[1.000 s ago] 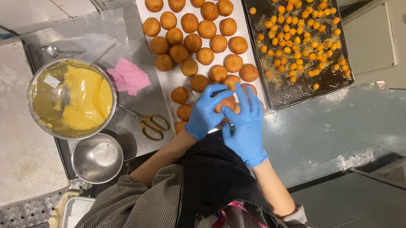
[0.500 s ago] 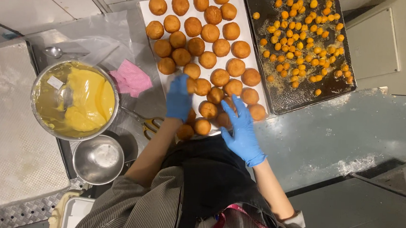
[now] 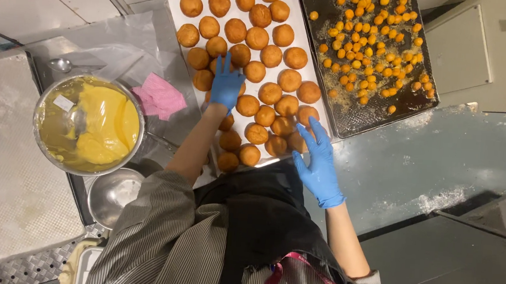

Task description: Arrange and inspect fried pastries on a tray in a commercial kitchen.

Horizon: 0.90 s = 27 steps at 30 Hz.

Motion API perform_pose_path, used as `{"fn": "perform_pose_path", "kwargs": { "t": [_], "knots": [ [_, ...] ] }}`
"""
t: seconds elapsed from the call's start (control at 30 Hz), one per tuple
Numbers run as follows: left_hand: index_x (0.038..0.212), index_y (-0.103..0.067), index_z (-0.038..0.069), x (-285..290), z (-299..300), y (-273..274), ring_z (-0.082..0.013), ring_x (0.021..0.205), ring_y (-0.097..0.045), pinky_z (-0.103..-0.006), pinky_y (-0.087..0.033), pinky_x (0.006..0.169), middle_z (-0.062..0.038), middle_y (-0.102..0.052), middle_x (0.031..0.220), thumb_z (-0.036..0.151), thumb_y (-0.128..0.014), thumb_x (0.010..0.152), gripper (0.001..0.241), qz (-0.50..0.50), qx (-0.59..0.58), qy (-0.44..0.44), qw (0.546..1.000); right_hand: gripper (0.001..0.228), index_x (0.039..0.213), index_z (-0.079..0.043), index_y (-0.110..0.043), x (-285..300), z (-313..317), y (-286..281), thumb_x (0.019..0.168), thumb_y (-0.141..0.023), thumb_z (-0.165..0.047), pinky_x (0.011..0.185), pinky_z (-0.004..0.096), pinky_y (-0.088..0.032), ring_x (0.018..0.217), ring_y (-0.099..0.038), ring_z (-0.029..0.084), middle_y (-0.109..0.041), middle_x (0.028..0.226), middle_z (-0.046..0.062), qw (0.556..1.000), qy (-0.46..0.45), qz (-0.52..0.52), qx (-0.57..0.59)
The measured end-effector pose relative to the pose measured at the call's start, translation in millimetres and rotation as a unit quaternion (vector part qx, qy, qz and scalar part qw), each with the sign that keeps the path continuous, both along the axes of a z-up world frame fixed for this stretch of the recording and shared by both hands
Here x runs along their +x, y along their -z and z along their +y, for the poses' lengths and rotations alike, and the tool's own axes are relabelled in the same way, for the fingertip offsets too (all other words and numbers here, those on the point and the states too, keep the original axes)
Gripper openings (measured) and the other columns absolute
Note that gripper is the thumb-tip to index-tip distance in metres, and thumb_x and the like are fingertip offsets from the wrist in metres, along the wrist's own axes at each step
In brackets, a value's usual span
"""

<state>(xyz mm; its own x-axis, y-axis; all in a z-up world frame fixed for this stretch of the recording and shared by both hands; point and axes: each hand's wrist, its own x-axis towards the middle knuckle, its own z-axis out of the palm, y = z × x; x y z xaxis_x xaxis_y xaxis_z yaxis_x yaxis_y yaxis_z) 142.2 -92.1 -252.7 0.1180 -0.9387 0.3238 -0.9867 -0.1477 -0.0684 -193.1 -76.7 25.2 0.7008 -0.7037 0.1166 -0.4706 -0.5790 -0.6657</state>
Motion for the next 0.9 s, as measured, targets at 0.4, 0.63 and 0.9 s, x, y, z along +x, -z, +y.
{"fn": "perform_pose_path", "kwargs": {
  "t": [0.4, 0.63, 0.9],
  "knots": [
    [0.126, -0.065, 0.005, -124, 54, -249, -0.0289, 0.125, -0.062, -0.0379, -0.054, 0.105, -0.011, -0.063, 0.132, 0.011, -0.089, 0.080, 0.053, 0.577, -0.162, 0.212, 0.772, 0.052, 0.140, -0.012, -0.057, 11, 9, -49, 0.090, -0.070, -0.007, 0.121, 0.050, -0.036, 0.147, -0.042, 0.043, -0.040, 0.160, 0.023, 0.994, 0.052, -0.072, -0.064],
    [0.126, -0.069, 0.008, -126, 65, -274, -0.0302, 0.127, -0.063, -0.0380, -0.054, 0.107, -0.012, -0.065, 0.136, 0.001, -0.081, 0.083, 0.045, 0.518, -0.164, 0.238, 0.805, 0.047, 0.136, -0.012, -0.058, 10, 14, -61, 0.091, -0.071, -0.009, 0.122, 0.051, -0.035, 0.148, -0.041, 0.044, -0.038, 0.161, 0.023, 0.991, 0.053, -0.083, -0.087],
    [0.130, -0.062, 0.005, -146, 69, -267, -0.0319, 0.128, -0.062, -0.0422, -0.053, 0.109, -0.011, -0.066, 0.133, 0.000, -0.078, 0.087, 0.046, 0.432, -0.201, 0.275, 0.835, 0.042, 0.121, -0.012, -0.067, 12, 20, -86, 0.080, -0.070, -0.005, 0.121, 0.059, -0.030, 0.146, -0.040, 0.047, -0.045, 0.156, 0.016, 0.963, 0.106, 0.082, -0.232]
  ]
}}
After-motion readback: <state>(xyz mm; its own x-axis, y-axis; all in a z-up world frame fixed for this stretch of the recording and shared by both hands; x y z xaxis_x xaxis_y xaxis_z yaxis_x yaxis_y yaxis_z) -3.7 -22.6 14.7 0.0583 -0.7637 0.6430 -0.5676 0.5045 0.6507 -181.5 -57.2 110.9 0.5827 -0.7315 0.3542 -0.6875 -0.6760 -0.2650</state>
